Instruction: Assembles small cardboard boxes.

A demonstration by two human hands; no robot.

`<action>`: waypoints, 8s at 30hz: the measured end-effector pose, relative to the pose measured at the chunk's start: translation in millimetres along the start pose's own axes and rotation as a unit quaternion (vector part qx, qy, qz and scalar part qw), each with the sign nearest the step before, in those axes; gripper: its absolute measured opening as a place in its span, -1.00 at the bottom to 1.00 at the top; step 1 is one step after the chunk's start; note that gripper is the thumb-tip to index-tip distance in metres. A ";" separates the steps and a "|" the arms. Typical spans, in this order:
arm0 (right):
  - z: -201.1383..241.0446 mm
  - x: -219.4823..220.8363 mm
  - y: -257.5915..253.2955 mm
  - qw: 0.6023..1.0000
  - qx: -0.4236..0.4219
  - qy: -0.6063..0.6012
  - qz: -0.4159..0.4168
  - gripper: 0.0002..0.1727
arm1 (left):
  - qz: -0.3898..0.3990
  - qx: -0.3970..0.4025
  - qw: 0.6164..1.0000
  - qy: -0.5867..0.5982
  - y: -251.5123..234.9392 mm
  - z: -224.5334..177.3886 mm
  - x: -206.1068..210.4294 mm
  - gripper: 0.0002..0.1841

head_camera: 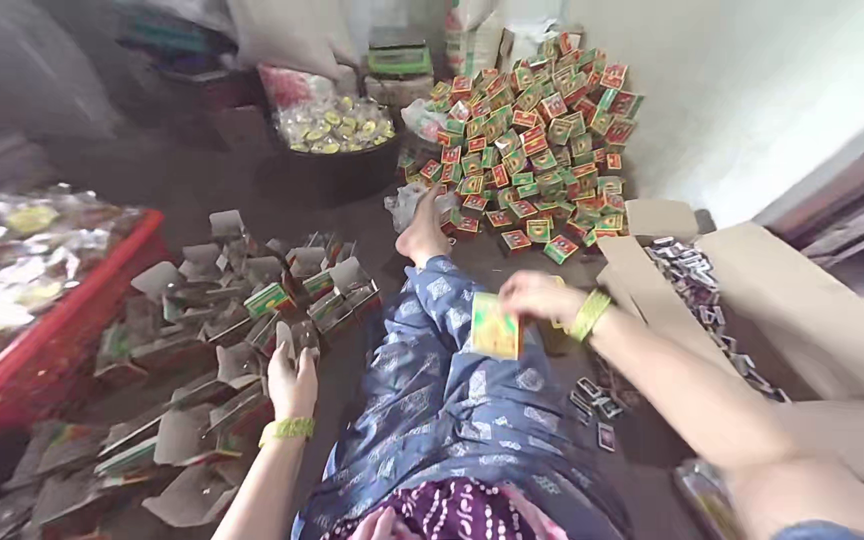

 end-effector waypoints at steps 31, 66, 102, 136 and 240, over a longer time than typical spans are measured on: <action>-256.8 2.0 92.3 0.932 0.277 0.202 -0.120 -0.56 | 0.426 0.001 0.884 0.193 162.6 -111.0 103.0 0.28; 24.3 120.2 105.0 0.958 -0.210 0.109 -0.162 -0.76 | 0.405 0.134 0.862 0.274 162.0 -112.5 121.7 -0.33; -28.9 147.4 79.5 0.934 -0.344 -0.031 -0.089 -0.35 | 0.444 0.160 0.797 0.376 176.0 -120.1 108.9 -0.37; -5.6 122.1 111.7 0.920 -0.380 0.072 -0.073 -0.65 | 0.489 0.124 0.789 0.350 177.0 -116.7 117.7 0.02; -22.9 152.9 66.0 0.959 -0.036 -0.178 0.217 -0.40 | 0.184 0.043 0.971 -0.144 -16.8 -43.8 72.0 -0.36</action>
Point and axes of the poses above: each hand's wrist, its own y-axis away from the middle knuckle, its own x-axis out of the palm, z = x × y, the point moved 5 cm from there along -y, towards the middle knuckle, and after that the axes turned 7 degrees about y, right-handed, at the moved point
